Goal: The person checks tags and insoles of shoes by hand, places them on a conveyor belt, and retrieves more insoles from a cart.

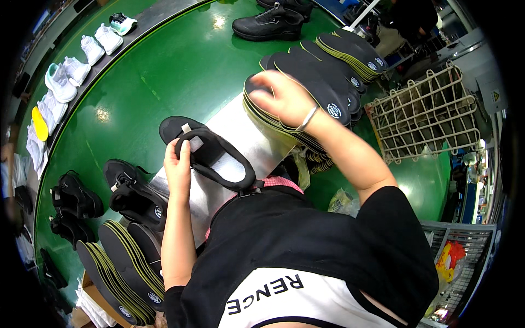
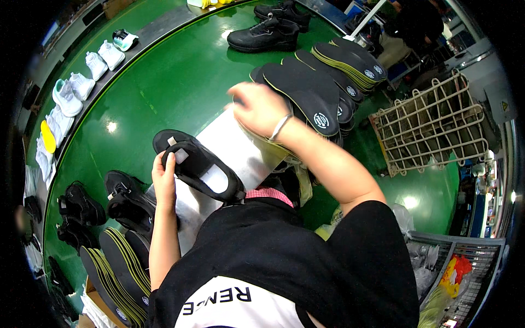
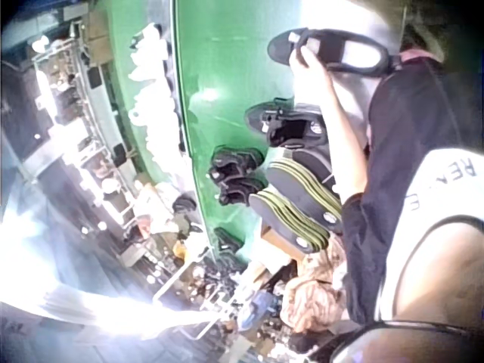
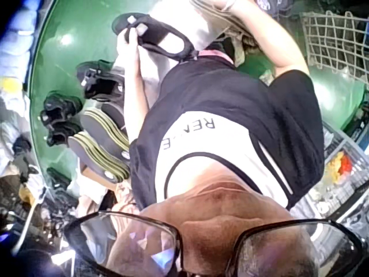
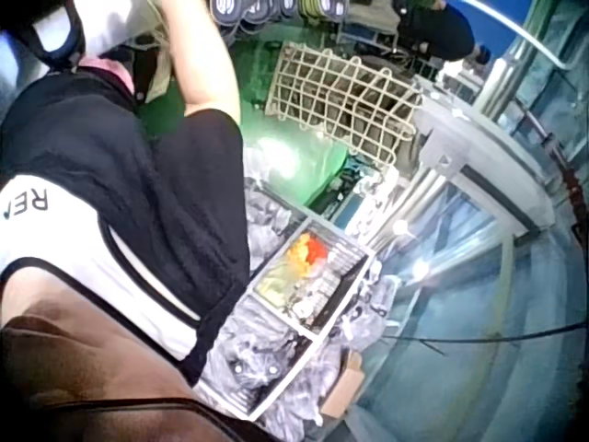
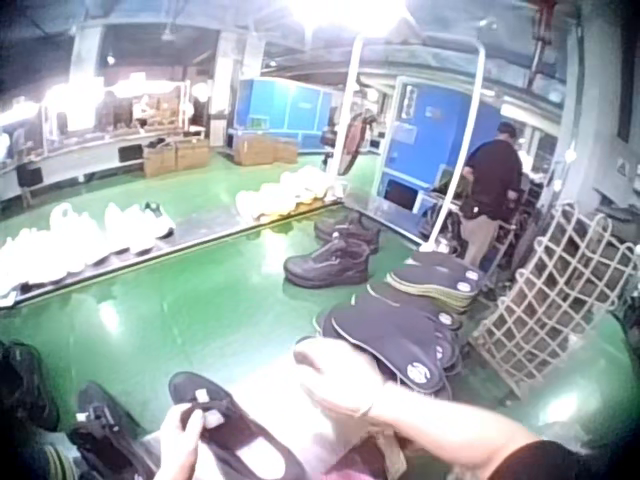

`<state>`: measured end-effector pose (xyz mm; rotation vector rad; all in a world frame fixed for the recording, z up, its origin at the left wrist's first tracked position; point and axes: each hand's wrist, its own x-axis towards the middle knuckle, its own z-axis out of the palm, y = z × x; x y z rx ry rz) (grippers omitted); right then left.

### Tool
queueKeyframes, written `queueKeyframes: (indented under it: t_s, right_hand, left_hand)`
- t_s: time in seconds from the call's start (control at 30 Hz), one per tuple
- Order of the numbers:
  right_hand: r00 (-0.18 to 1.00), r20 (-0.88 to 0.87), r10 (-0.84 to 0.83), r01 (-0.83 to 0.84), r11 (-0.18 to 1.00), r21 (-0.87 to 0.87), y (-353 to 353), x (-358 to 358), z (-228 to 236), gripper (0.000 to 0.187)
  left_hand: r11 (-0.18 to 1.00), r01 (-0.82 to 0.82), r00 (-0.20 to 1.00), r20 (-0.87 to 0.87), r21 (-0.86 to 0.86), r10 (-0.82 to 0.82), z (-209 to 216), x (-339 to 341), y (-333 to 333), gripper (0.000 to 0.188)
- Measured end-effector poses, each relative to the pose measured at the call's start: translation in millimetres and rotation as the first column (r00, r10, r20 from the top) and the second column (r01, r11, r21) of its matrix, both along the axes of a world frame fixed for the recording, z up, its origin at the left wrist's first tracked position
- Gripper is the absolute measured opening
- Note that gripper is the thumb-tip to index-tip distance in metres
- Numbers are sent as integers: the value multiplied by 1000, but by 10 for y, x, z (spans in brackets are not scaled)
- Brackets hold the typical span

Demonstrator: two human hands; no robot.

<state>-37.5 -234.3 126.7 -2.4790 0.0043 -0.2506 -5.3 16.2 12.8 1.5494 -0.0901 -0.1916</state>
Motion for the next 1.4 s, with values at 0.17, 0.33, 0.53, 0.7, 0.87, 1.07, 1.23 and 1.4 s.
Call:
queueKeyframes:
  t_s: [0.17,0.33,0.53,0.7,0.87,1.07,1.23,1.4]
  right_hand:
    - [720,-337,-607,315,718,-620,-992,-91,-177,59]
    - [582,-506,-637,389,764,-515,-1181,-54,-179,60]
    - [935,211,-285,340,891,-302,-689,-243,83,45]
    - [967,217,137,-91,974,-208,194,-516,190,44]
    - [982,72,173,-163,979,-121,570,-633,-29,47]
    - [974,17,224,-224,975,-14,619,-548,-62,40]
    - [932,33,361,-358,903,237,713,-567,71,16]
    - [919,-94,382,-357,910,214,687,-540,1,22]
  left_hand:
    - [977,45,985,154,207,-78,185,-123,-23,32]
    - [832,-189,877,470,522,-96,312,-210,63,37]
    - [878,-275,806,592,393,-13,757,-317,27,28]
    - [890,223,929,-190,-398,-317,892,-344,-225,55]
    - [777,136,908,-236,-615,-346,819,-405,-352,27]
    - [735,336,894,-47,-589,-446,853,-437,-231,48]
    - [726,176,937,-113,-665,-331,840,-405,-245,39]
    - [767,-43,971,-208,-641,-120,775,-485,-421,23]
